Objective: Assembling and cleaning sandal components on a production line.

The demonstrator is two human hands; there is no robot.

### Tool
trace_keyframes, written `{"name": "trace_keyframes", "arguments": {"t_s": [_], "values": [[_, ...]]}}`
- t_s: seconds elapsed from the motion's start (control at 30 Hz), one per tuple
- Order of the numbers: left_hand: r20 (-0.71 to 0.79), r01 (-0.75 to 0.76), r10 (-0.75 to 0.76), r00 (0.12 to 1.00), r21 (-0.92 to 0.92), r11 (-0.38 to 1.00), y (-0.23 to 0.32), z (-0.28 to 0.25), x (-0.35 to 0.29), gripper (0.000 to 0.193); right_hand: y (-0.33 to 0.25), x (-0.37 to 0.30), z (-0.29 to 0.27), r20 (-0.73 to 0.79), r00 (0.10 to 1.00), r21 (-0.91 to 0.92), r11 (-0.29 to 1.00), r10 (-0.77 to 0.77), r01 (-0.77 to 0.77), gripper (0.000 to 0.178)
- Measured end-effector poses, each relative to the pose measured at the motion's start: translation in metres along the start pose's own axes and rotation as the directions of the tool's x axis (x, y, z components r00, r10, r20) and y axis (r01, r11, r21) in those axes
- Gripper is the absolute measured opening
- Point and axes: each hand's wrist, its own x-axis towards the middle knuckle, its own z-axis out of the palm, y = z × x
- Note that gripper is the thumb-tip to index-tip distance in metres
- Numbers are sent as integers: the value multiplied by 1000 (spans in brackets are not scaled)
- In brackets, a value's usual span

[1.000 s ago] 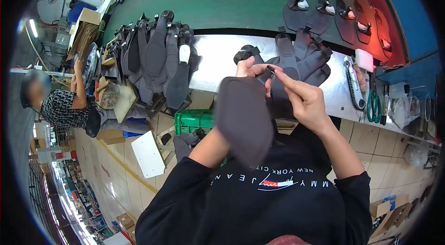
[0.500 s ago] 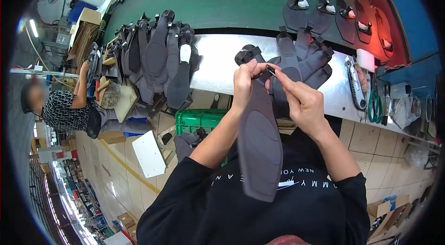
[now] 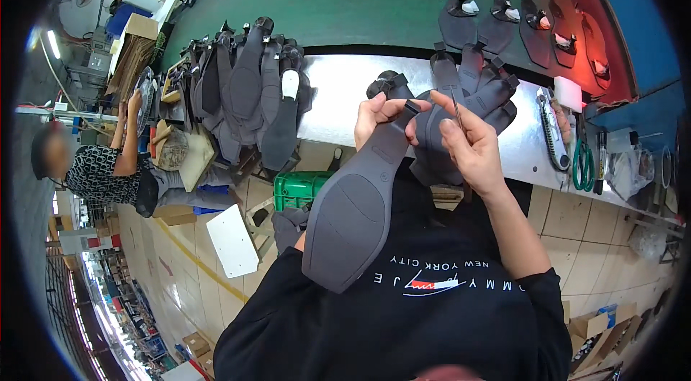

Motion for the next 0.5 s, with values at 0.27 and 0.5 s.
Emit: {"name": "trace_keyframes", "arguments": {"t_s": [0.27,0.5], "values": [[-277,-111,97,956,-34,993,-14,25,-7,51,10,21,27,-42,994,73,992,-97,99,31],[-23,-165,167,986,80,983,-13,1,-4,28,22,31,36,-98,995,-51,998,-35,30,21]]}}
